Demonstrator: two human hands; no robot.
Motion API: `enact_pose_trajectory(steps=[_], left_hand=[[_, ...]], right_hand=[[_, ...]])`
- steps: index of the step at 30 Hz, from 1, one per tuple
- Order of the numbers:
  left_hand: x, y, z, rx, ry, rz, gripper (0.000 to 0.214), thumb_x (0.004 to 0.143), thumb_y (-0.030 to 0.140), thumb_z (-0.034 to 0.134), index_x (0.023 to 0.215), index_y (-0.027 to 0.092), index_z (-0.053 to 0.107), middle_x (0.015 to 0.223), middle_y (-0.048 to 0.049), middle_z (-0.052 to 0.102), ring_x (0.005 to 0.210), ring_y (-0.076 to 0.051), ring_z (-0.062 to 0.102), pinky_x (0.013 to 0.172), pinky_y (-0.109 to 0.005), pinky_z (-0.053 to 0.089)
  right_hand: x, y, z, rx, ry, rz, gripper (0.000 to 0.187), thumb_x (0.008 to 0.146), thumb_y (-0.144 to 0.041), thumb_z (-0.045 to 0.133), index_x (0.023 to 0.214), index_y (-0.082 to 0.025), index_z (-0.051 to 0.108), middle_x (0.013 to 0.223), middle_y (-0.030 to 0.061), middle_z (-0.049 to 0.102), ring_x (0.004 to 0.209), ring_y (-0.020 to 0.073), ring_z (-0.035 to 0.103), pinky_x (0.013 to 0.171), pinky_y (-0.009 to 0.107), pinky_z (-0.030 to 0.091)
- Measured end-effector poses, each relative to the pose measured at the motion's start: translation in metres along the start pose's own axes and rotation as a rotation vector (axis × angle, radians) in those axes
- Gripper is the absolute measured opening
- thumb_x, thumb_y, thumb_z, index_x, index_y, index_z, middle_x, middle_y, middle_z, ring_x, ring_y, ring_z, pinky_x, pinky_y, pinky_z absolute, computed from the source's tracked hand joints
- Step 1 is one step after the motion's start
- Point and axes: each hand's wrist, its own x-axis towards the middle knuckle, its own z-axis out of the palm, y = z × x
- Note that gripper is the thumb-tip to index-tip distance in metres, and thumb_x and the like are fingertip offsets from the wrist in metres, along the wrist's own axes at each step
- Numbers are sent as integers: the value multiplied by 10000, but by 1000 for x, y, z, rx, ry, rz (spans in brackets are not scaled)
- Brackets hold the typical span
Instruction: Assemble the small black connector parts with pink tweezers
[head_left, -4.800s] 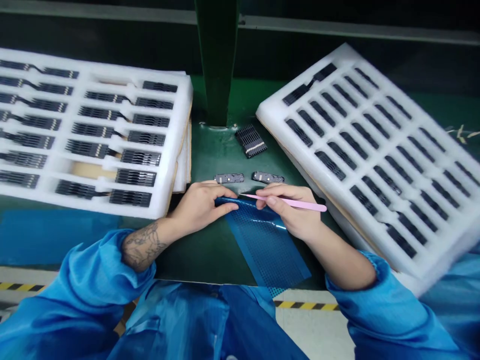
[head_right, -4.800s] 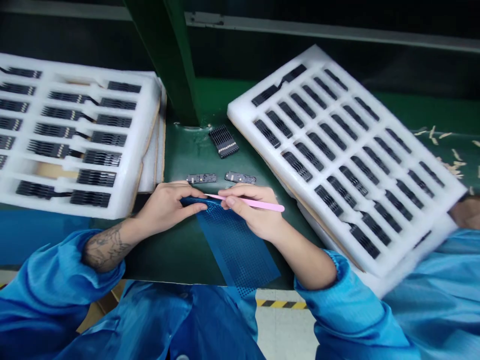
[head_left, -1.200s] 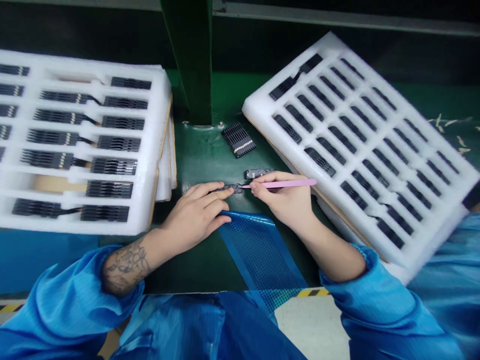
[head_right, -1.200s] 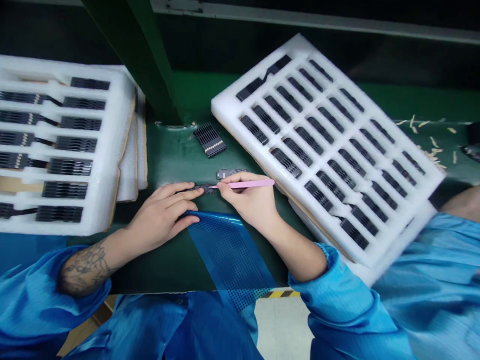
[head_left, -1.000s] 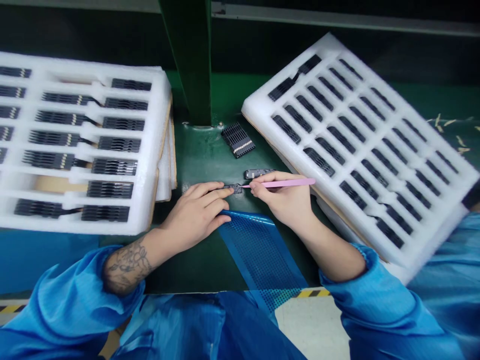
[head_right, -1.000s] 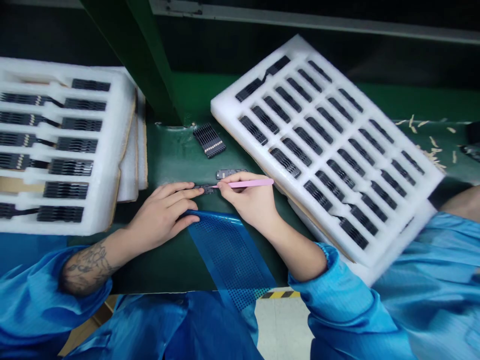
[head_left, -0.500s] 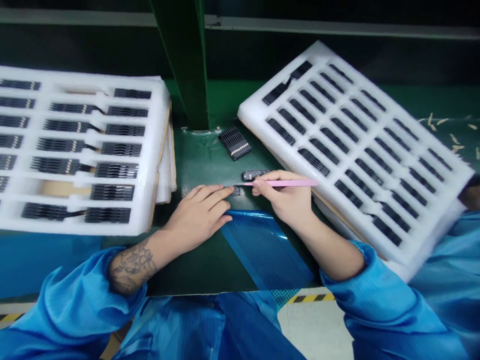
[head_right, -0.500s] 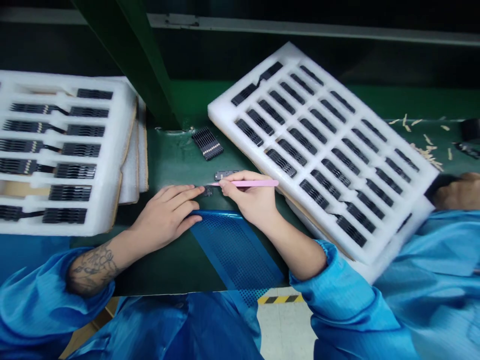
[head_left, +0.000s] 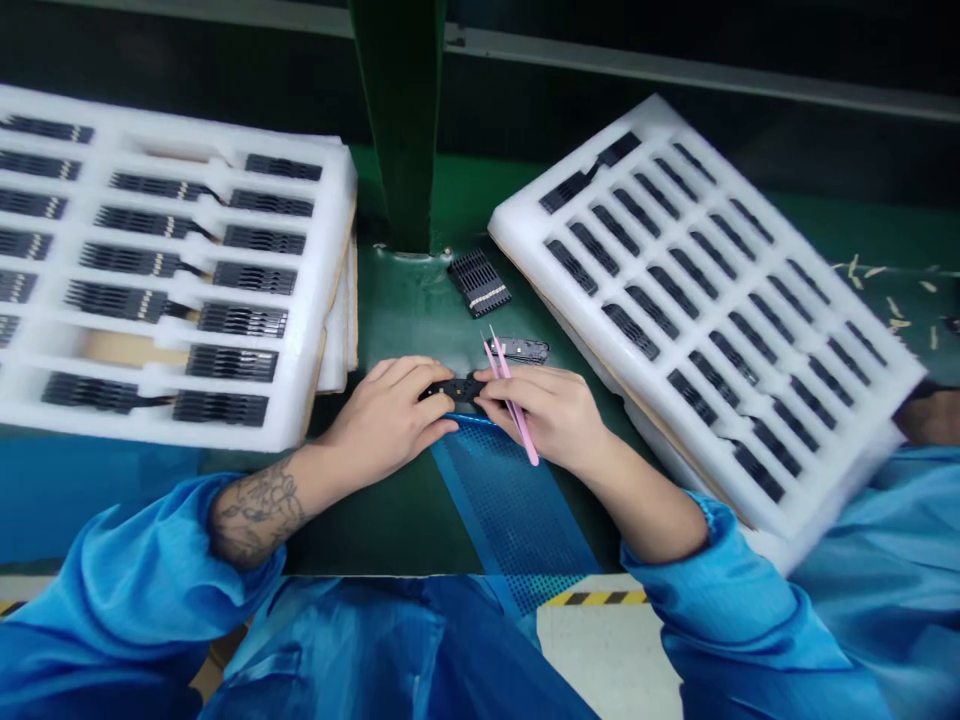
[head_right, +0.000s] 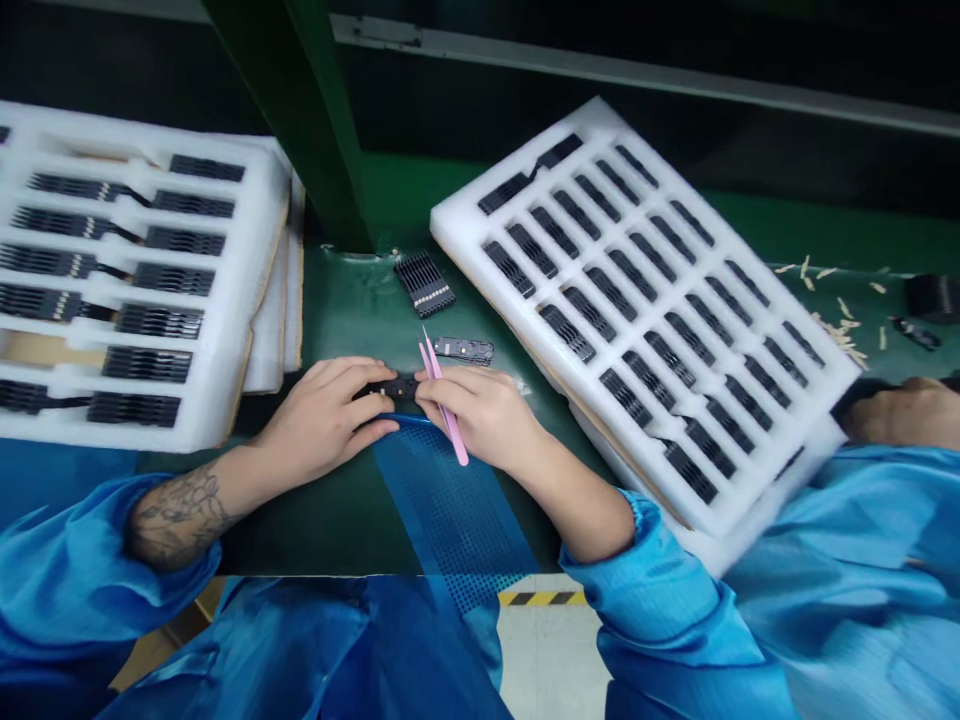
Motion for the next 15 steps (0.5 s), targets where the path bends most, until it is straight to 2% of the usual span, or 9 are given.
enact_pose_trajectory(steps=[4,9,15], left_hand=[[1,-3,-1,-9,-1,0,213,997,368,582,975,191,697,1188,-86,679,1192,-282,592,904,-431,501],[1,-4,-2,-32,-5,-12,210,1000,366,584,980,189,696,1200,-71,687,1195,-268,592,928,-424,480],[0,-6,-1,-66,6,-28,210,990,365,601,993,180,702,1204,-92,687,1198,-276,593,942,-431,478]], right_hand=[[-4,0,-20,-56,15,9,67,903,-205,695,934,-261,711,1076,28,788,888,184,773,758,294,644],[-5,8,-40,-238,104,57,130,898,-170,694,990,-262,705,1093,69,775,994,238,757,858,363,633],[-3,15,-39,-347,-58,148,147,967,-157,577,1020,-210,704,1077,119,755,1100,284,712,918,443,599]])
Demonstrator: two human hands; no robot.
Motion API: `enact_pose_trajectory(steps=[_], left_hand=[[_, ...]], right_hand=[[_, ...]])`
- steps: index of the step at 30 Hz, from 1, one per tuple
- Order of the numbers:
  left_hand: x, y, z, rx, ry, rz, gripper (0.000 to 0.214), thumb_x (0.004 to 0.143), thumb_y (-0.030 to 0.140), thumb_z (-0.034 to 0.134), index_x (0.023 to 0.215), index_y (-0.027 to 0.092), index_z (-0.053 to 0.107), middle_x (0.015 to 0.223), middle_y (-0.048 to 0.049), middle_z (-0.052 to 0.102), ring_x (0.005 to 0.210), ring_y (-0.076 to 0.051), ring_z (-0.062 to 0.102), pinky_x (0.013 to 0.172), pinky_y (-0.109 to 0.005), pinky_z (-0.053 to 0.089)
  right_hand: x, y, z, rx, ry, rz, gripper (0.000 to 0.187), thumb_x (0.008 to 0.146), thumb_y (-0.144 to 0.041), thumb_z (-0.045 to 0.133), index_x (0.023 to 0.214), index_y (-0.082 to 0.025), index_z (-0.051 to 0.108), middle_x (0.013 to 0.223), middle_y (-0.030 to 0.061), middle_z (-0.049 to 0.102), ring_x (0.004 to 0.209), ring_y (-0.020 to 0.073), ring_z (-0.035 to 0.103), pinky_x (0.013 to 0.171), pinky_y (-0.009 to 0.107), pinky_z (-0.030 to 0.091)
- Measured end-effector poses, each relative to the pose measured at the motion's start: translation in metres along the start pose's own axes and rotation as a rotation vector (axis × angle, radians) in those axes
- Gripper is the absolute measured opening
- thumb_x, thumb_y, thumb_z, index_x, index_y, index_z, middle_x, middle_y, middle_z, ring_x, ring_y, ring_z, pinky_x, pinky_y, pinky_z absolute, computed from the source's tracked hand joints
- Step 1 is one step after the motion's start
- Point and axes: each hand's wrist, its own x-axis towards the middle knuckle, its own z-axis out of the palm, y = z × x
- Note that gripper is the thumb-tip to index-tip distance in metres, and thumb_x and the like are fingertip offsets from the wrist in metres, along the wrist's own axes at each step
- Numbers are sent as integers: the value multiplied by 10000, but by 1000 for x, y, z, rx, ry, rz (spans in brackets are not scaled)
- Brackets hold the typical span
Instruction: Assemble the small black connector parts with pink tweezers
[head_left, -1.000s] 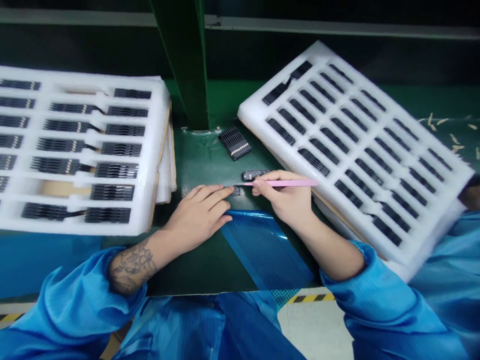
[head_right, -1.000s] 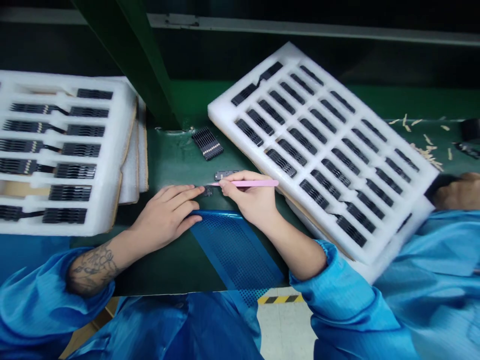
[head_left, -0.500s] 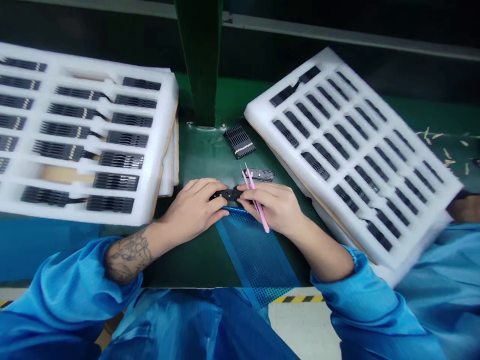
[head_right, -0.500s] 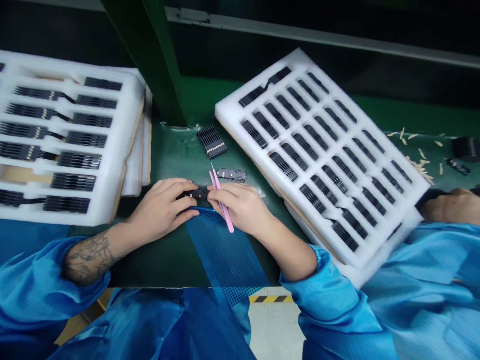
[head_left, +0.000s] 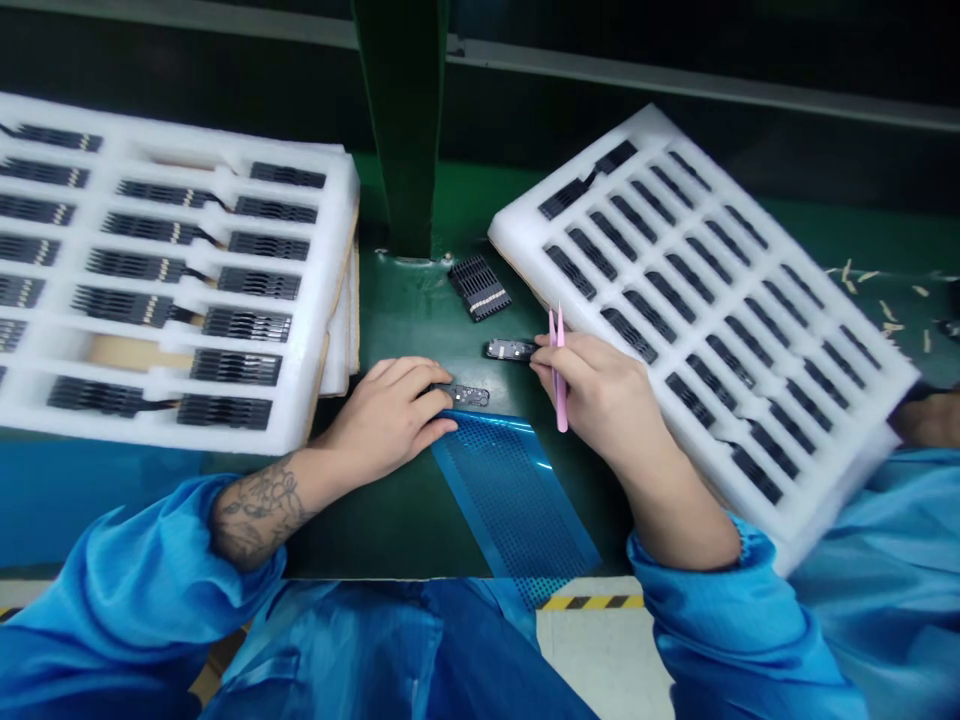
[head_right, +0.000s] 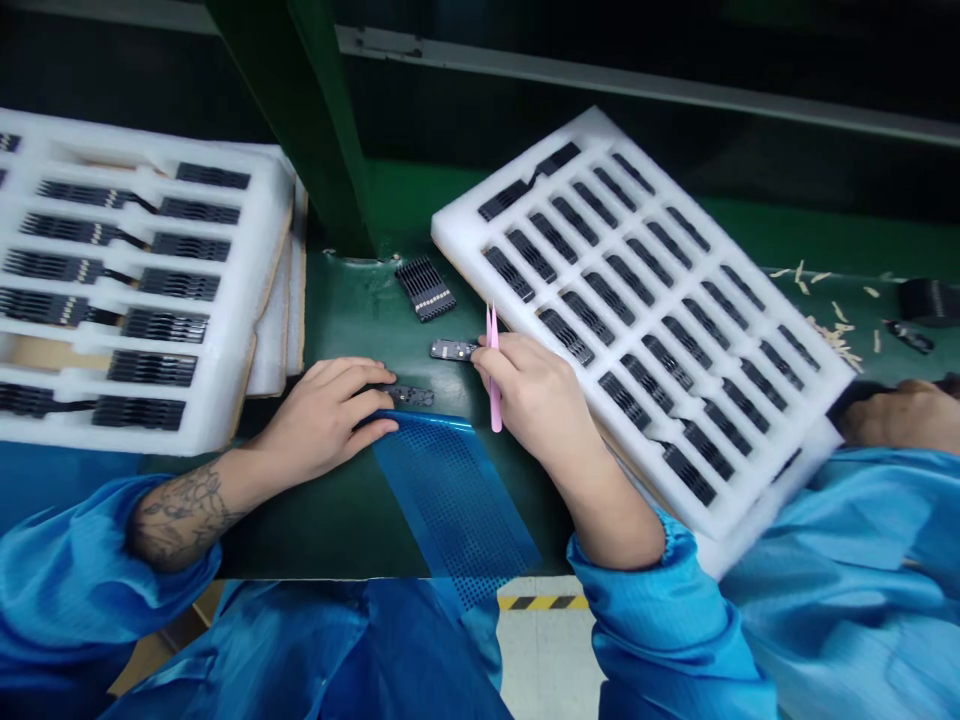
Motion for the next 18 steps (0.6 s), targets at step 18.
enact_pose_trajectory(steps=[18], left_hand=[[1,-3,5,-143,69,-28,219,941,400,681,893,191,722,1106,-37,730,1151,-232,613,939,-401,445]], right_hand=[[-3,-39,20,943,-72,440,211,802,-330,829,981,-221,808,916,55,808,784,210,767,745,345,644]])
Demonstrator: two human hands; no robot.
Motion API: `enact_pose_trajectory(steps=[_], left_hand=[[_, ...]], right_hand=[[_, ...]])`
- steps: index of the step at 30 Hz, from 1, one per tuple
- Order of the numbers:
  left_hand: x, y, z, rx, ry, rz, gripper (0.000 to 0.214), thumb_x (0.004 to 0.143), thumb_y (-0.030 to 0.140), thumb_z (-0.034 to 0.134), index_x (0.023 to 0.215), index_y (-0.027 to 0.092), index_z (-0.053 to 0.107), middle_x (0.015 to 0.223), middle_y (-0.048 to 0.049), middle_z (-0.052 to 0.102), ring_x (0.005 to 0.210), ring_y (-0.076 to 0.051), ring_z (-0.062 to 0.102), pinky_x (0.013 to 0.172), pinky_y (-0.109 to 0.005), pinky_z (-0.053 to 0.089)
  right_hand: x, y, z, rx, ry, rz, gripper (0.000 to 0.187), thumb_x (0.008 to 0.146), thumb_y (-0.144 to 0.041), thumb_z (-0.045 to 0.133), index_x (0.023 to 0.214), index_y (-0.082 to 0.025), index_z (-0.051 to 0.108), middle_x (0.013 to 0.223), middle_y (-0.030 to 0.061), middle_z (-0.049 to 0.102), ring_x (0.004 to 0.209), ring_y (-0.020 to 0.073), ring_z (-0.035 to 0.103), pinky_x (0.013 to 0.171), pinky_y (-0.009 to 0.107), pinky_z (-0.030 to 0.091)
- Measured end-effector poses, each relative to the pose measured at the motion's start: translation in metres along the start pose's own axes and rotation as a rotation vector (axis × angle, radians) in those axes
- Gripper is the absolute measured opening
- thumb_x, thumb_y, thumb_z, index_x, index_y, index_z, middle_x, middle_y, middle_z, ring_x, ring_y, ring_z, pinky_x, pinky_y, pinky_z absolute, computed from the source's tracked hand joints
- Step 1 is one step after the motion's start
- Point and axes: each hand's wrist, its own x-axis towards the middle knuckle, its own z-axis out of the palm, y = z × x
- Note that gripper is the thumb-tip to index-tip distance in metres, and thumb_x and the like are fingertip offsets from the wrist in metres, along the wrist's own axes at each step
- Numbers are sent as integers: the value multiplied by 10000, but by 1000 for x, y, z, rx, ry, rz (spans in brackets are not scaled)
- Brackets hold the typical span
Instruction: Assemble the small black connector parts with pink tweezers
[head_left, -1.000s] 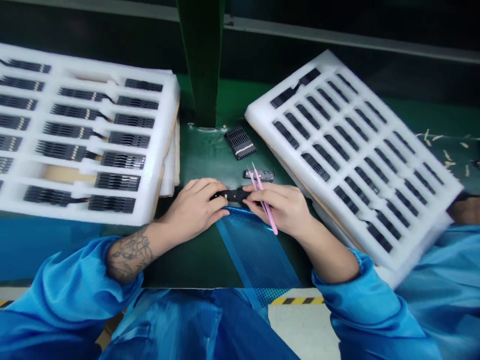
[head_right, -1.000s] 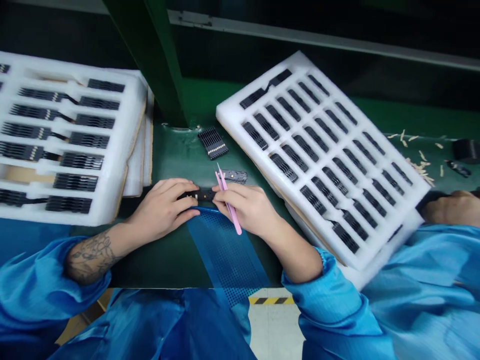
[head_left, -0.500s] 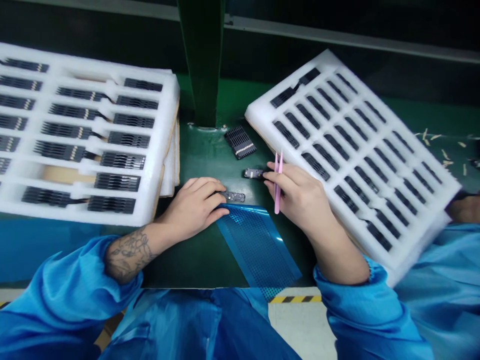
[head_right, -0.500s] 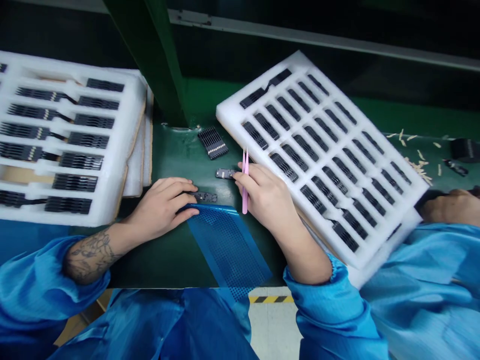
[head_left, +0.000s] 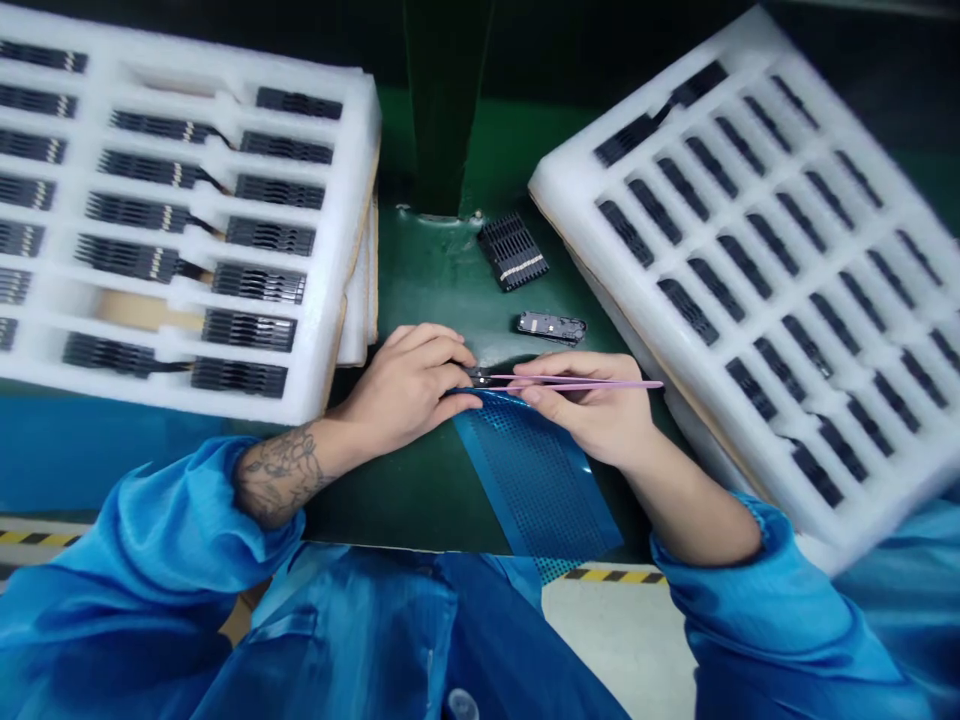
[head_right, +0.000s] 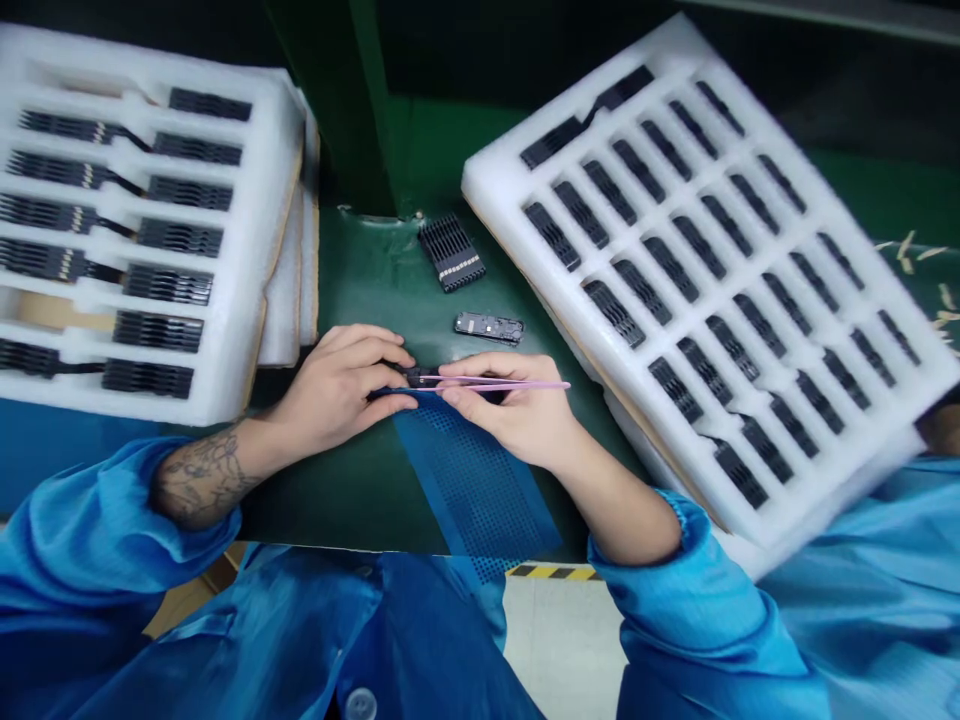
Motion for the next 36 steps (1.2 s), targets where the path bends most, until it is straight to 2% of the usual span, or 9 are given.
enact_pose_trajectory(steps=[7,13,26,30,34,36], left_hand=[[0,0,1,-20,0,-14,208,939,394,687,889,195,724,1087,-27,730,1149,-230,607,939,-398,433],[1,0,1,-10,-2,-13,220,937,404,686,885,195,729,1082,-31,733,1148,-232,604,941,-397,424],[1,-1,2,-7,23,6,200,913,380,723,875,184,726,1067,-27,731,1126,-231,611,922,-393,432],[1,0,1,14,24,17,208,926,385,706,886,182,717,1088,-31,733,1134,-236,612,928,-399,443],[0,6,-3,108,55,108,209,939,377,691,882,177,712,1177,-33,733,1139,-241,606,924,-406,456],[0,8,-5,154,43,166,199,943,369,689,895,177,715,1164,-14,743,1098,-231,617,878,-388,461]], right_hand=[[2,-1,1,3,-69,-172,174,811,-226,820,980,-268,817,957,38,803,867,203,754,802,355,628],[3,-2,7,-37,-53,-169,126,838,-221,790,954,-261,818,935,36,804,840,205,753,794,368,628],[4,2,9,-11,-56,-216,132,838,-152,780,942,-225,815,919,47,800,834,180,746,785,320,613],[3,-1,5,-14,9,-180,100,828,-163,787,904,-224,814,901,40,800,794,170,744,743,299,613],[0,-3,-5,-94,205,-15,43,818,-218,792,854,-199,804,756,38,778,612,154,694,554,268,559],[0,-3,-9,-123,238,58,70,811,-249,793,840,-185,799,721,43,766,577,156,678,519,269,538]])
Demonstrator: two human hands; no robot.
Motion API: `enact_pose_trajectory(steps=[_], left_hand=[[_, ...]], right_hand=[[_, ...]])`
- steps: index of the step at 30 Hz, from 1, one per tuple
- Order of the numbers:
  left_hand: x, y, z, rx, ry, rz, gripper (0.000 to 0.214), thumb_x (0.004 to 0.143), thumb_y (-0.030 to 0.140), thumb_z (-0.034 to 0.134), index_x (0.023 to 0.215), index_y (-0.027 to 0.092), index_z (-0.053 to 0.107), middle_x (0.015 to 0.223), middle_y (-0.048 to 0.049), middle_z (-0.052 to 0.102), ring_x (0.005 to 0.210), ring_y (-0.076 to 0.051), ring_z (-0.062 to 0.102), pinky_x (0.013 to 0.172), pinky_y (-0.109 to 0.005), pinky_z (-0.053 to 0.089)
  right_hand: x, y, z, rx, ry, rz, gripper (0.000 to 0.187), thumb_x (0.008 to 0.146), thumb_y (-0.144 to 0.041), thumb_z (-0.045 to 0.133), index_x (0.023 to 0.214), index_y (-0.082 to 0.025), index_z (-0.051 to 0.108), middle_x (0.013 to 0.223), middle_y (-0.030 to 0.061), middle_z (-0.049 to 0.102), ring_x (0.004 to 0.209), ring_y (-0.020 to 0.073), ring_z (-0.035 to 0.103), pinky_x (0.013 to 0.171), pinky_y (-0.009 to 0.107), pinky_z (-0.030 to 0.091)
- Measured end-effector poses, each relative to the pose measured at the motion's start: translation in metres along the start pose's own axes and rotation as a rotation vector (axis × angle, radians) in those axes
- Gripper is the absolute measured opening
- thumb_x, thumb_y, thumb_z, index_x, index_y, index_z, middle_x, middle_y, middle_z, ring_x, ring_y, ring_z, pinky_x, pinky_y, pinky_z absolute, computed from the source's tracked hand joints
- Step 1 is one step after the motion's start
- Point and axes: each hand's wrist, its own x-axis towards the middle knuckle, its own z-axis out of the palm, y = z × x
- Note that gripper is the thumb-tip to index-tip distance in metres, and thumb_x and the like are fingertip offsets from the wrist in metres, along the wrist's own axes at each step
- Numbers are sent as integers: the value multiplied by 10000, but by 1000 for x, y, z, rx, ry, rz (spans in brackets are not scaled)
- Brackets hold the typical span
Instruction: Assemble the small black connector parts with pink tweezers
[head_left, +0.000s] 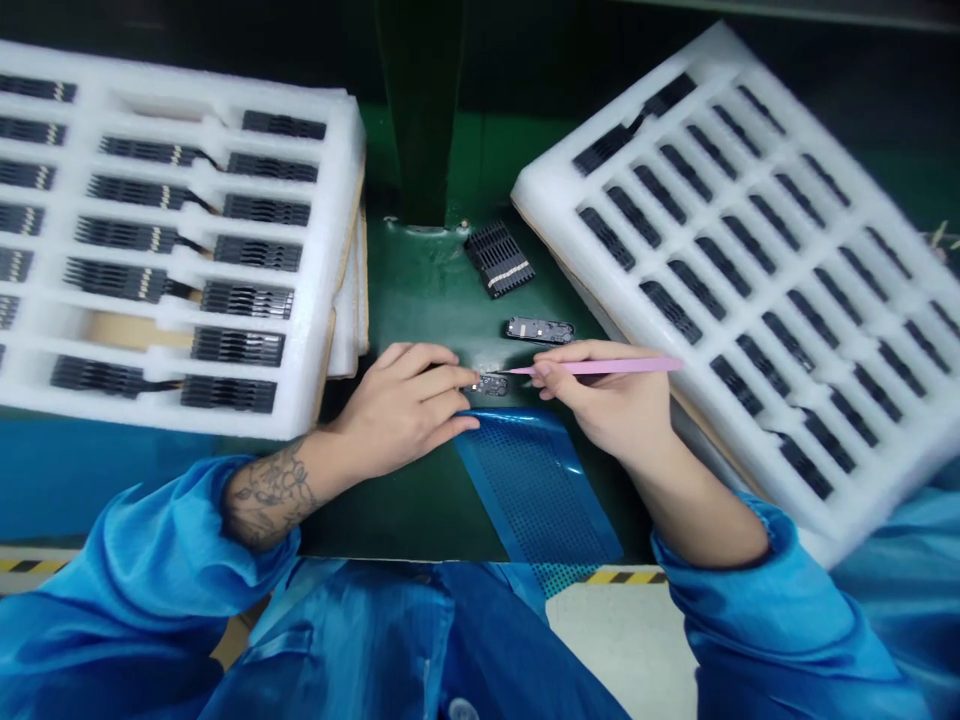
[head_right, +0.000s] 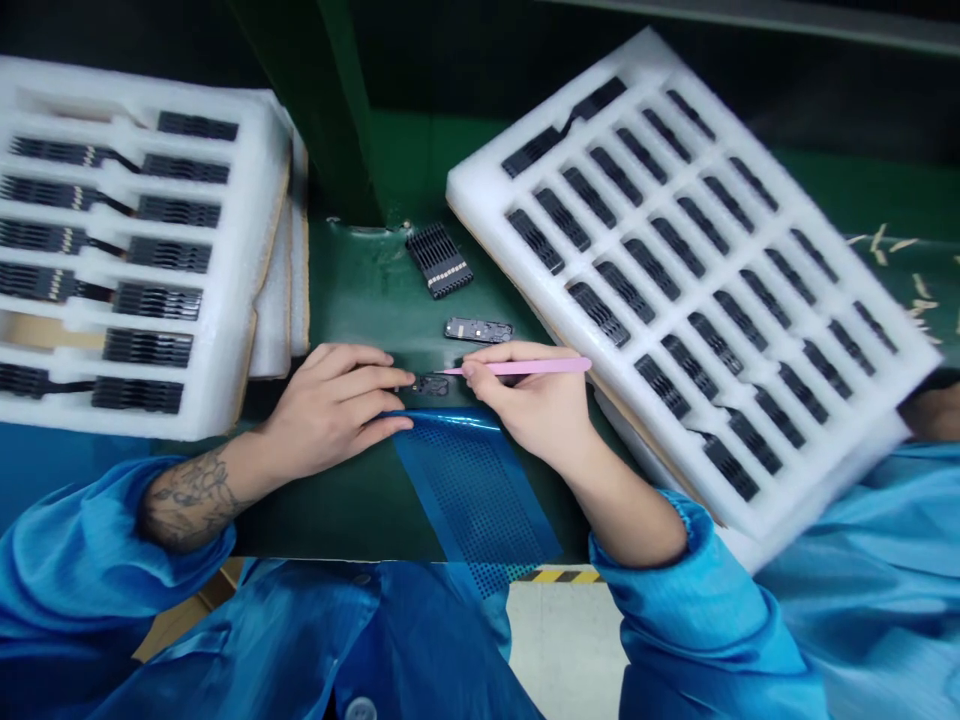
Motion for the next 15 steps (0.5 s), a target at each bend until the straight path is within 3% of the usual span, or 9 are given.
enact_pose_trajectory(steps=[15], left_hand=[[-1,1,1,9,-70,-26,177,955,346,676,939,176,723,1138,22,752,1040,-207,643,794,-364,472]], right_hand=[[5,4,7,-10,-39,27,78,773,-241,771,768,-165,786,693,50,762,585,172,688,523,261,524]])
